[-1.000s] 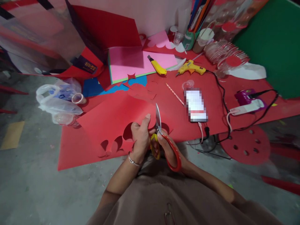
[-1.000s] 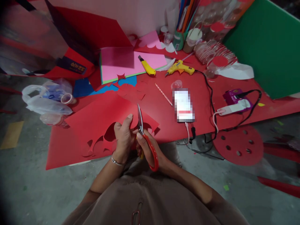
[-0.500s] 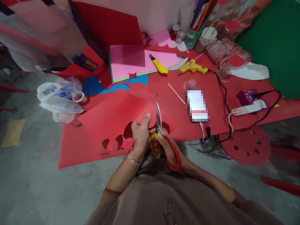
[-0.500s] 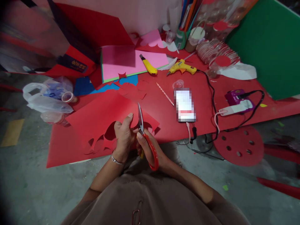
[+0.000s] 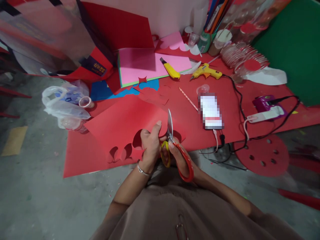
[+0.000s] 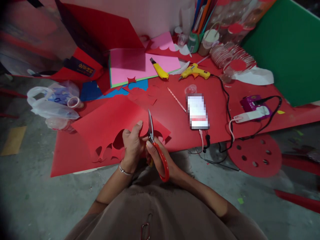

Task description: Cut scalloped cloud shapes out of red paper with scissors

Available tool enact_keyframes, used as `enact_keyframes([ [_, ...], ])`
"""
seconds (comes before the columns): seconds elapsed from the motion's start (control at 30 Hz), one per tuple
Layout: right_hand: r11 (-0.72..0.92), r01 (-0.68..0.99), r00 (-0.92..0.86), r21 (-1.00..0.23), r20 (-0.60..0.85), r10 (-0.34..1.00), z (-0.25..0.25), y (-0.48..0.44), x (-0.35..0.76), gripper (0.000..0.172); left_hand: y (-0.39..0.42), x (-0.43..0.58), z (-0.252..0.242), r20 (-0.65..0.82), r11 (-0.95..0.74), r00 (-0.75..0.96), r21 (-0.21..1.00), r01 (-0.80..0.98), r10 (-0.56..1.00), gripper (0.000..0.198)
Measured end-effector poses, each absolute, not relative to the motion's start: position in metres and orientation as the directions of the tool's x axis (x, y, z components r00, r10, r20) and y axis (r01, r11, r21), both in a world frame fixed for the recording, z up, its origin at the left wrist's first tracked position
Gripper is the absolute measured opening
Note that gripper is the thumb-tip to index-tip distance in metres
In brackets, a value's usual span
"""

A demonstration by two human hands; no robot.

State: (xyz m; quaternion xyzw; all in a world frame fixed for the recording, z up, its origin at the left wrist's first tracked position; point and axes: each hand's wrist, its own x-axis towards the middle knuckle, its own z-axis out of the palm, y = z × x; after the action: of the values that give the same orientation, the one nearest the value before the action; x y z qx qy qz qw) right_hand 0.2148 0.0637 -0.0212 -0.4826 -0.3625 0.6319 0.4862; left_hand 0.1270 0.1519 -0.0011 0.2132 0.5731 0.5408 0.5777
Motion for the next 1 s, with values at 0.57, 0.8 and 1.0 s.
enact_keyframes([
  [0.57,-0.254,-0.274,-0.091,-0.928,-0.237,0.967,-0.0196,0.0620,0.2151,0.053,0.1504,0.1272,0.0000,-0.445,0.337,-0.231,0.857,-0.389,0.865,0.068],
  [0.8,-0.242,-0.264,-0.088,-0.934,-0.226,0.970,-0.0251,0.0627,0.2152,0.053,0.1505,0.1273,0.0006,-0.443,0.330,-0.266,0.865,-0.378,0.857,0.064],
  [1.0,-0.246,-0.258,-0.080,-0.934,-0.233,0.969,-0.0267,0.0624,0.2149,0.052,0.1507,0.1268,-0.0019,-0.454,0.345,-0.258,0.861,-0.374,0.853,0.067],
])
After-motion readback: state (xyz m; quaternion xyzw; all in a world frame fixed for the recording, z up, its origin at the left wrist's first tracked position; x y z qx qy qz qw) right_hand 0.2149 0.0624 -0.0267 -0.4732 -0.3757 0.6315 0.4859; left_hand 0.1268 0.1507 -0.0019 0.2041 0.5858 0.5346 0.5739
